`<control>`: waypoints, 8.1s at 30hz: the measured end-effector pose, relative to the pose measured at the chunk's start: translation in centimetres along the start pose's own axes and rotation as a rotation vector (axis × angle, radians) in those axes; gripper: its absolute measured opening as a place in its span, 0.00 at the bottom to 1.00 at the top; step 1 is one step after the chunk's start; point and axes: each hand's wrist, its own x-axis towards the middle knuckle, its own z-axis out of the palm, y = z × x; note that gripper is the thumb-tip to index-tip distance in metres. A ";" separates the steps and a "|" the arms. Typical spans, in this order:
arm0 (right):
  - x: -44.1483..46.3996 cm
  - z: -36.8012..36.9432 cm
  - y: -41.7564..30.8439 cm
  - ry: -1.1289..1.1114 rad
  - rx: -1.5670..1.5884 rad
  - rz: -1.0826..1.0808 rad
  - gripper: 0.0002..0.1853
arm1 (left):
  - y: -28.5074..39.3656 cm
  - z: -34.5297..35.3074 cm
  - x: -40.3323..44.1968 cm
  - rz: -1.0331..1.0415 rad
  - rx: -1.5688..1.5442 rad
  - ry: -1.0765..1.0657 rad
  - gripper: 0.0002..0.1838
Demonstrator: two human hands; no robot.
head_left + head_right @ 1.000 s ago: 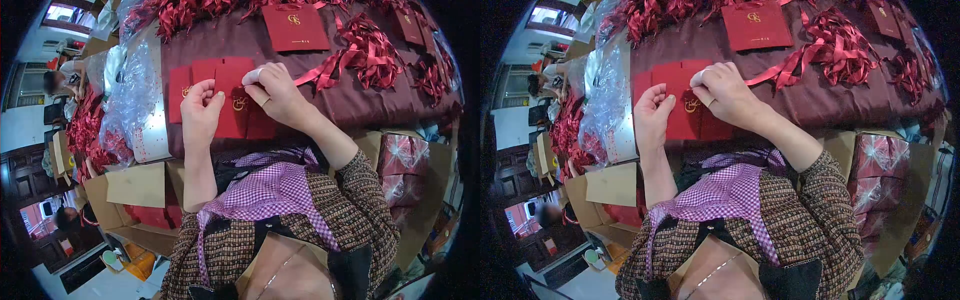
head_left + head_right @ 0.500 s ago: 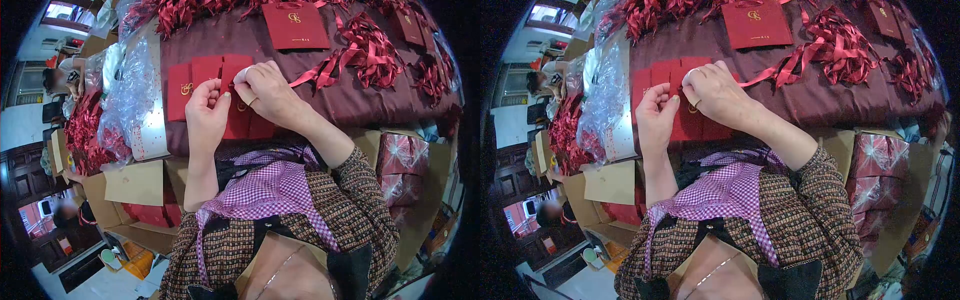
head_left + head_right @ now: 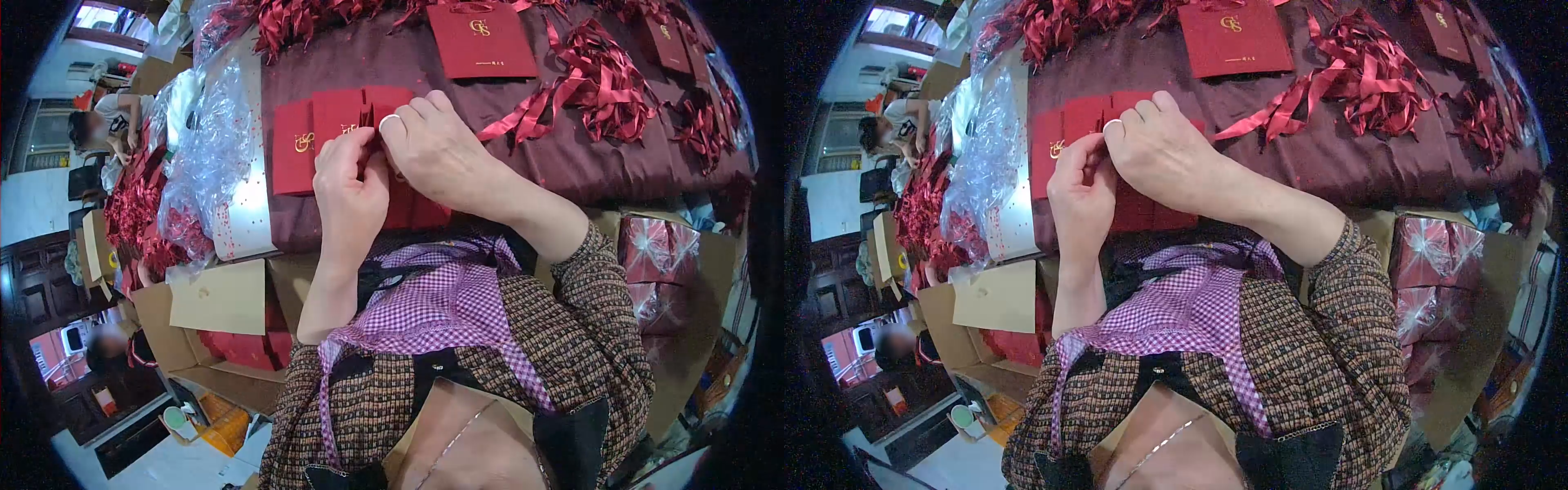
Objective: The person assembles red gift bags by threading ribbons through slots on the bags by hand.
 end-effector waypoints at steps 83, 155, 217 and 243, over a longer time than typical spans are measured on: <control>-8.0 -6.5 5.2 0.039 1.408 0.521 0.13 | -4.4 -2.5 0.6 -0.188 0.136 -0.024 0.08; -1.2 2.1 -1.6 0.199 0.607 0.325 0.10 | -2.1 -1.9 -1.0 -0.321 -0.279 -0.060 0.11; 0.3 -2.2 1.8 -0.130 0.676 -0.272 0.06 | -0.4 -5.9 -0.2 0.013 -0.232 -0.586 0.04; -1.0 -1.6 0.6 -0.234 1.622 0.269 0.08 | 0.1 -2.7 -3.2 -0.528 -1.018 -0.181 0.17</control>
